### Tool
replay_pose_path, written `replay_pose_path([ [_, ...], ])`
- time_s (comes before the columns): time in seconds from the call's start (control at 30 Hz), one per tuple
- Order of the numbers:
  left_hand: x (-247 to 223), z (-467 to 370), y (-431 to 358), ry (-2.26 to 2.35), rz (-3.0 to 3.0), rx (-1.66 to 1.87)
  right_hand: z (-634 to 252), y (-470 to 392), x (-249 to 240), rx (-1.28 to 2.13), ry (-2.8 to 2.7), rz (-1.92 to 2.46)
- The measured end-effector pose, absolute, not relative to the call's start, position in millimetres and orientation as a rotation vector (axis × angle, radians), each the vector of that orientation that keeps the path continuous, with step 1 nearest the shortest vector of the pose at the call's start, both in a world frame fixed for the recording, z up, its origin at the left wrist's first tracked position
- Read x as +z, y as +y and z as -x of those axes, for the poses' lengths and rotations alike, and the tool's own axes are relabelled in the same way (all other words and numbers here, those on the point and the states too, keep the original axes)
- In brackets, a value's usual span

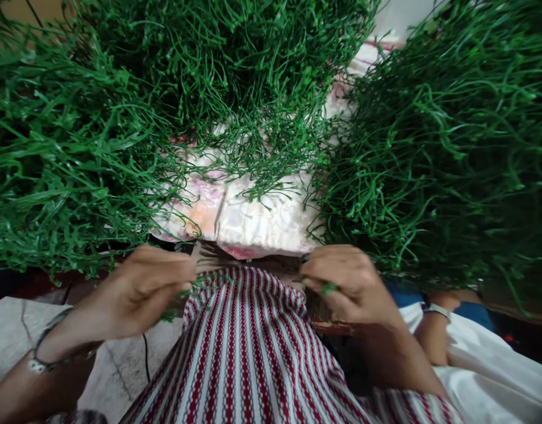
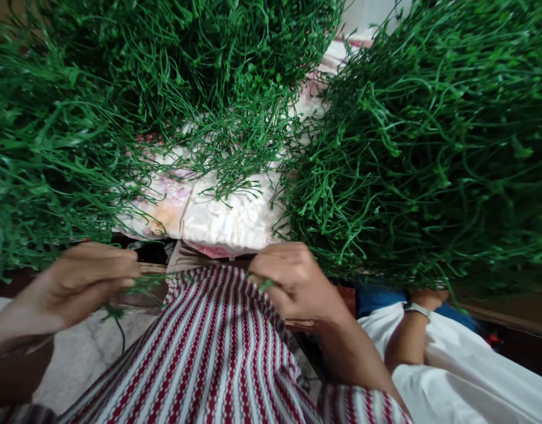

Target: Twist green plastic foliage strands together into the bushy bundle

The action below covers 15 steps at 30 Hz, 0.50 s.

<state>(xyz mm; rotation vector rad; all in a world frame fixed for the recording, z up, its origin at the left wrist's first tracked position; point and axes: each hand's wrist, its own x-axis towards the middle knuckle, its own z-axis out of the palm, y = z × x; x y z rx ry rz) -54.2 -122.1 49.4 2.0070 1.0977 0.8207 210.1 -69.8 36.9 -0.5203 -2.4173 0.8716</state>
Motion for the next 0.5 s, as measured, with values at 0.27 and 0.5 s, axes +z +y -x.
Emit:
replay_pose_path([
  [0.27,27.2,24.7,-91.0,1.260,-1.325,1.026,-189.8,-53.2,39.4,0.795,-2.364,0.692],
  [0.5,9.0,6.7,-87.6,1.320,-1.148,1.231,-161.8,-55.5,14.2,1.231,-2.092,0.863],
])
